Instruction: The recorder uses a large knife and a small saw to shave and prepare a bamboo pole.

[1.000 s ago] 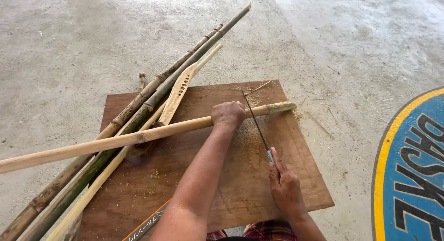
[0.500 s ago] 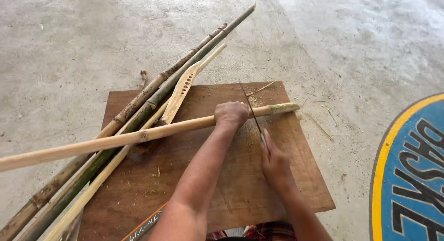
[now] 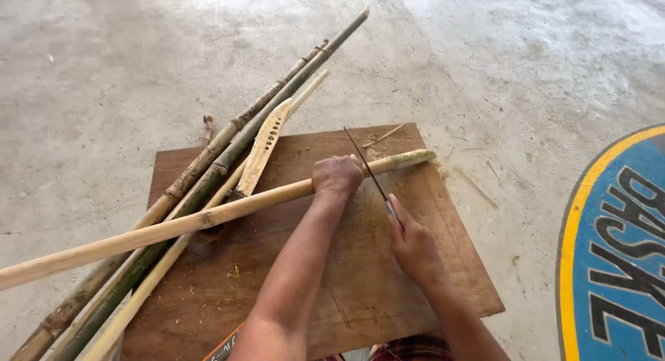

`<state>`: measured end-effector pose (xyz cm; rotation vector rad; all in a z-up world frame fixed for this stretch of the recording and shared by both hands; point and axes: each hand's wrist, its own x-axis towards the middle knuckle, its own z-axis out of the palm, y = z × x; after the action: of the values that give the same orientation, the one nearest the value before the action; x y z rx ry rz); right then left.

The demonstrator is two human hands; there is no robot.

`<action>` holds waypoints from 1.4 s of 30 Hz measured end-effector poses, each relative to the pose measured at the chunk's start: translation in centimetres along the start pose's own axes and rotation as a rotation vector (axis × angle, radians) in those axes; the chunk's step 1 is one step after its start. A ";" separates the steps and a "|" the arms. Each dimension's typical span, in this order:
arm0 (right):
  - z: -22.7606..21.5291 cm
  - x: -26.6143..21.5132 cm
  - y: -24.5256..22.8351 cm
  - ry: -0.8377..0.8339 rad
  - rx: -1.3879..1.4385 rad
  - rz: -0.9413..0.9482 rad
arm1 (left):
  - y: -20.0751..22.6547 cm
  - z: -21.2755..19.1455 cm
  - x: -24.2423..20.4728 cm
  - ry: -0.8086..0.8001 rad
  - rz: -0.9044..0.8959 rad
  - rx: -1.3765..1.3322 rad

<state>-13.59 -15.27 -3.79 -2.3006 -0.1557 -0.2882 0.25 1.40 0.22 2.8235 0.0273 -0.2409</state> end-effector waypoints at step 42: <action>-5.7 -2.3 1.5 0.277 -0.048 -0.200 | 0.3 2.9 -2.4 0.191 0.124 0.063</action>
<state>-16.43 -20.48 -1.70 -2.2674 -0.2396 -0.7153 -2.60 0.24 -2.03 2.8870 -0.1144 0.0575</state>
